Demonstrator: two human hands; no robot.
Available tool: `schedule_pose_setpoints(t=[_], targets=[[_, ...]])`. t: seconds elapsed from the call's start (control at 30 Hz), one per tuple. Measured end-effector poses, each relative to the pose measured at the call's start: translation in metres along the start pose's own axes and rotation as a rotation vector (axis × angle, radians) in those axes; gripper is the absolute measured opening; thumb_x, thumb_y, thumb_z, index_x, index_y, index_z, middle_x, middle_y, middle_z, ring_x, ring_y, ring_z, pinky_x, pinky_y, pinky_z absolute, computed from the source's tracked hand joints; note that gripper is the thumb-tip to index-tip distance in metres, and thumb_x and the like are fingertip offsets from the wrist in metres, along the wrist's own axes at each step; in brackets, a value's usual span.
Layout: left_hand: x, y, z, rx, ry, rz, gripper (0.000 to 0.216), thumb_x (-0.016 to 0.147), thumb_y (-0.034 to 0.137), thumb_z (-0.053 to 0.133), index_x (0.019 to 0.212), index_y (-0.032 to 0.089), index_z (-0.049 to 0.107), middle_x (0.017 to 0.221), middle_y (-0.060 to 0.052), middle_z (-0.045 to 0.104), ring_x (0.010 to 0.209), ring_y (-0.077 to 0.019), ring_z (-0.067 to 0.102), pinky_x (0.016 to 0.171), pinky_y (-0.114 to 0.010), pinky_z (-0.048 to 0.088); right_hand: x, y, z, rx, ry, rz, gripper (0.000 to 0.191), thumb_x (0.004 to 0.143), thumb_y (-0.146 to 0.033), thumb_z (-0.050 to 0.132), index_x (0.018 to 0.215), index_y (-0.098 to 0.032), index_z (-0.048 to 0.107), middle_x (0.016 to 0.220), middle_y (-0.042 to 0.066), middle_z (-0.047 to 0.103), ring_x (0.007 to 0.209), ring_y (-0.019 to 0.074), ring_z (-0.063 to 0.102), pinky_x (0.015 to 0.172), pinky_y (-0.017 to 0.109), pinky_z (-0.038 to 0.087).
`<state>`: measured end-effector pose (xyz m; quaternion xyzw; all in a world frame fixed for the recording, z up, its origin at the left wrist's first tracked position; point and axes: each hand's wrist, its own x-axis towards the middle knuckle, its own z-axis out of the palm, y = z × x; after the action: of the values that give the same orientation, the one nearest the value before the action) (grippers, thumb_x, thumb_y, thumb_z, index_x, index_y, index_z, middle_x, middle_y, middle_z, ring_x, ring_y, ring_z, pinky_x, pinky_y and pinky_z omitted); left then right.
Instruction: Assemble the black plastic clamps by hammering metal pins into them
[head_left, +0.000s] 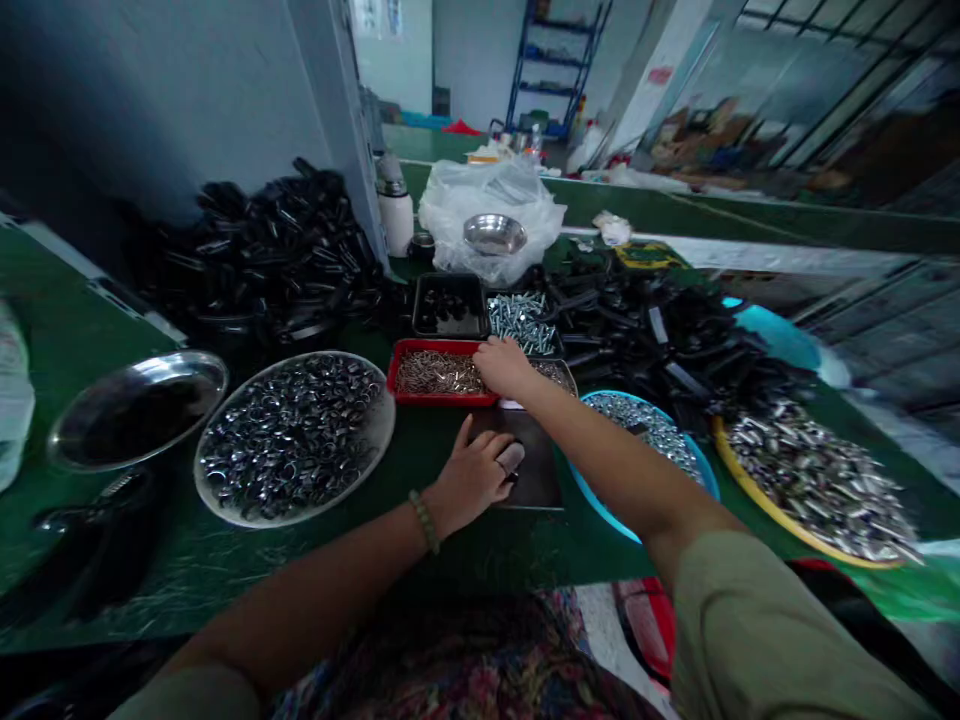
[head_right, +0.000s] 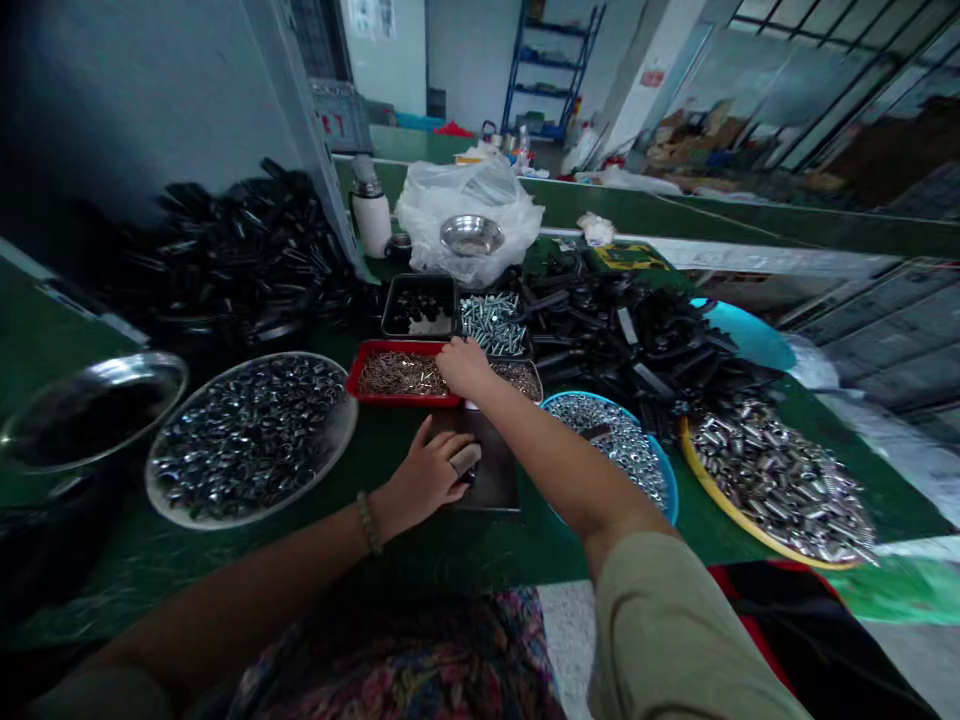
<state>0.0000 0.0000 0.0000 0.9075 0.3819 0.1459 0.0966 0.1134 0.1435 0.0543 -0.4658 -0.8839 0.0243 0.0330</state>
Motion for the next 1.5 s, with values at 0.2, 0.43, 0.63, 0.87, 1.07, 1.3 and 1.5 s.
schedule_pose_setpoints(t=[0.2,0.43,0.63,0.87,1.07,1.3,1.5], targets=[[-0.007,0.005,0.006,-0.149,0.057,-0.154,0.049,0.078,0.025,0.062,0.125,0.027,0.048,0.127,-0.005,0.059,0.12,-0.0257,0.046,0.109,-0.053,0.022,-0.05,0.005,-0.009,0.238,0.027,0.081,0.014,0.09,-0.02,0.053,0.1,-0.015,0.061,0.092,0.007,0.069,0.083,0.0176,0.061,0.074,0.027,0.042],[-0.005,0.0,0.017,-0.196,0.087,-0.206,0.059,0.075,0.029,0.059,0.13,0.019,0.039,0.125,-0.011,0.058,0.118,-0.027,0.049,0.099,-0.046,0.032,-0.147,0.006,0.025,0.861,0.061,0.187,0.013,0.087,-0.02,0.053,0.098,-0.02,0.061,0.091,0.001,0.067,0.085,0.0153,0.062,0.079,0.03,0.046],[-0.006,0.0,0.02,-0.173,0.097,-0.21,0.06,0.074,0.03,0.06,0.129,0.017,0.04,0.122,-0.011,0.058,0.116,-0.0279,0.049,0.098,-0.047,0.031,-0.153,0.001,0.045,0.764,0.194,0.262,0.008,0.088,-0.027,0.057,0.086,-0.02,0.06,0.084,0.001,0.063,0.084,0.0158,0.058,0.076,0.029,0.044],[-0.005,0.0,0.02,-0.136,0.082,-0.205,0.059,0.076,0.033,0.059,0.13,0.016,0.041,0.126,-0.013,0.057,0.119,-0.0286,0.048,0.1,-0.048,0.031,-0.152,-0.005,0.05,0.416,0.239,0.169,0.013,0.092,-0.021,0.052,0.083,-0.017,0.06,0.082,0.004,0.061,0.083,0.0179,0.054,0.075,0.03,0.041],[-0.004,0.001,0.018,-0.132,0.078,-0.203,0.06,0.076,0.031,0.058,0.13,0.015,0.039,0.128,-0.013,0.056,0.118,-0.0282,0.048,0.099,-0.047,0.032,-0.159,-0.015,0.043,-0.076,0.097,-0.009,0.018,0.095,-0.023,0.047,0.098,-0.018,0.064,0.094,0.009,0.065,0.089,0.0219,0.054,0.077,0.034,0.039],[-0.004,0.002,0.016,-0.157,0.063,-0.216,0.057,0.076,0.032,0.059,0.128,0.017,0.041,0.123,-0.012,0.058,0.116,-0.0284,0.049,0.099,-0.048,0.031,-0.241,0.049,0.022,-0.272,0.044,0.706,0.037,0.092,-0.037,0.052,0.118,-0.011,0.057,0.107,0.018,0.065,0.102,0.0303,0.058,0.084,0.042,0.043],[-0.004,0.003,0.017,-0.178,0.072,-0.232,0.056,0.076,0.032,0.059,0.127,0.017,0.041,0.124,-0.012,0.057,0.116,-0.028,0.05,0.099,-0.047,0.03,-0.252,0.034,0.02,-0.068,0.005,0.738,0.036,0.095,-0.025,0.041,0.127,-0.012,0.05,0.111,0.017,0.065,0.101,0.027,0.063,0.084,0.04,0.048]])
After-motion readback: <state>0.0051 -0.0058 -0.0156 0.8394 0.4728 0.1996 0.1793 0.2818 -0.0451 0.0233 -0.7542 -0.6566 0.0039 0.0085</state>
